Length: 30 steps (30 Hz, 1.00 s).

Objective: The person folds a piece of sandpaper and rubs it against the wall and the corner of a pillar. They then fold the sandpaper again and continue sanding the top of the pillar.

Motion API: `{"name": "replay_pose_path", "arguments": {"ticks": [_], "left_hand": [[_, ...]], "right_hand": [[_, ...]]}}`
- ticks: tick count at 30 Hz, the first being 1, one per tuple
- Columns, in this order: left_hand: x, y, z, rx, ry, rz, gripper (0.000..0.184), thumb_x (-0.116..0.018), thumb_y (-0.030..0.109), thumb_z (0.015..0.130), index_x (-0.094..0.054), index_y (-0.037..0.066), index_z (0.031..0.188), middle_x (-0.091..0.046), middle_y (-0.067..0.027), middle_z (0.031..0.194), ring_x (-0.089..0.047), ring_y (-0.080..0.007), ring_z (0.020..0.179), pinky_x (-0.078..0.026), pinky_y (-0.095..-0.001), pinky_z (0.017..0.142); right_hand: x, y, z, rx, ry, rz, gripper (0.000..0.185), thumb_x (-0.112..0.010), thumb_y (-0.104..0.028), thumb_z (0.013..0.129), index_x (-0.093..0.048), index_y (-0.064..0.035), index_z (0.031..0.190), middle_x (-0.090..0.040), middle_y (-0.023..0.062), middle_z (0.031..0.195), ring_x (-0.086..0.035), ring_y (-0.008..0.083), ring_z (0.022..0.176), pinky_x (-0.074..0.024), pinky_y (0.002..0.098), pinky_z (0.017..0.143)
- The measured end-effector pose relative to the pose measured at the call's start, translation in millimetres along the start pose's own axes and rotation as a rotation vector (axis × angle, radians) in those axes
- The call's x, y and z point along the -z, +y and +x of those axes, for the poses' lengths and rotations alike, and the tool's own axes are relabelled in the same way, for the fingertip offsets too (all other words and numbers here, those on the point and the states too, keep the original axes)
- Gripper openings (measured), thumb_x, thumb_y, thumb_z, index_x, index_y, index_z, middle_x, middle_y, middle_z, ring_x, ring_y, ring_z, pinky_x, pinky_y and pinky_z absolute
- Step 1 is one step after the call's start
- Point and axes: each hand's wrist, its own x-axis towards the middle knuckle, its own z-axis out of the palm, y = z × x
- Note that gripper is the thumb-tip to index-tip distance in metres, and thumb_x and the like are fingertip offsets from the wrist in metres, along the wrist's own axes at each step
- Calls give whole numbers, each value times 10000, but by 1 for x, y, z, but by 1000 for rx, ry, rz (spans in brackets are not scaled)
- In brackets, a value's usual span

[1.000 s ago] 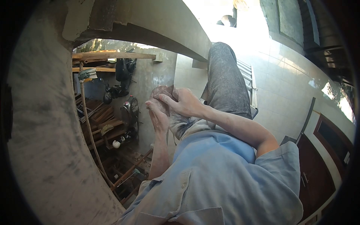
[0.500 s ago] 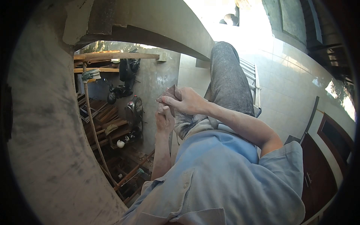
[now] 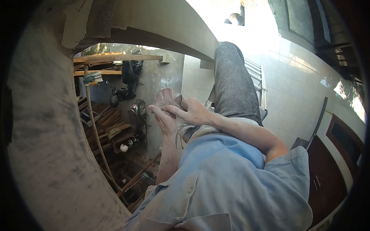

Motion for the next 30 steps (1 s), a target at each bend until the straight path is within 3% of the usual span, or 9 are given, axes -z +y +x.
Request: {"name": "replay_pose_path", "arguments": {"ticks": [3,7,10,13,16,18,21,26,30], "left_hand": [[-12,7,0,63,112,-170,847,-146,643,990,-383,-68,1386,-455,-199,1375,-485,-289,1248,-392,-380,1060],[-4,0,2,200,65,-463,843,-188,647,988,-294,-57,1440,-402,-193,1420,-445,-288,1287,-346,-394,1106],[-9,1,1,194,121,-384,840,-199,649,987,-289,-56,1435,-405,-188,1410,-431,-287,1299,-332,-396,1117],[-6,-9,0,265,67,-425,811,-257,681,963,-344,22,1428,-444,-115,1387,-429,-252,1297,-348,-431,1099],[-7,-11,1,203,-49,-456,819,-248,678,966,-315,20,1447,-407,-128,1420,-409,-264,1322,-340,-426,1109],[-12,-4,-1,197,30,-372,820,-241,670,971,-298,11,1455,-382,-141,1440,-394,-270,1338,-328,-414,1120],[-11,-3,-3,194,-15,-380,825,-236,659,978,-286,-10,1456,-364,-158,1455,-380,-276,1355,-311,-402,1132],[-9,1,-4,124,-16,-259,834,-235,644,986,-278,-49,1448,-358,-173,1458,-380,-279,1354,-293,-403,1141],[-6,-3,1,154,7,-265,812,-225,628,995,-332,-54,1422,-391,-173,1427,-399,-272,1326,-282,-407,1140]], "right_hand": [[1,2,10,-113,34,151,492,-604,-450,918,-656,26,811,-565,87,574,-500,162,538,-393,371,517],[-9,17,2,68,-51,-42,496,-579,-462,946,-657,15,841,-512,36,521,-471,116,487,-359,332,465],[5,16,14,-175,-71,401,542,-589,-540,915,-652,-4,862,-494,20,515,-476,115,497,-367,325,476],[6,9,2,-102,-175,259,460,-556,-486,960,-635,-49,837,-489,-14,527,-446,76,461,-321,275,422],[8,2,0,-97,-132,257,438,-542,-464,977,-598,-75,786,-469,-34,528,-424,64,451,-298,266,405],[8,8,14,-139,-61,469,497,-525,-525,969,-551,-102,709,-431,-39,498,-411,72,440,-303,277,406],[9,-2,4,-52,-130,246,478,-509,-494,986,-540,-109,704,-433,-38,505,-395,59,446,-284,266,399],[15,20,27,-284,-39,383,468,-569,-473,950,-651,-26,1066,-636,74,801,-568,122,745,-464,299,648],[6,-2,12,-145,-72,92,503,-543,-480,956,-658,4,1025,-652,84,755,-580,136,667,-463,318,597]]}}
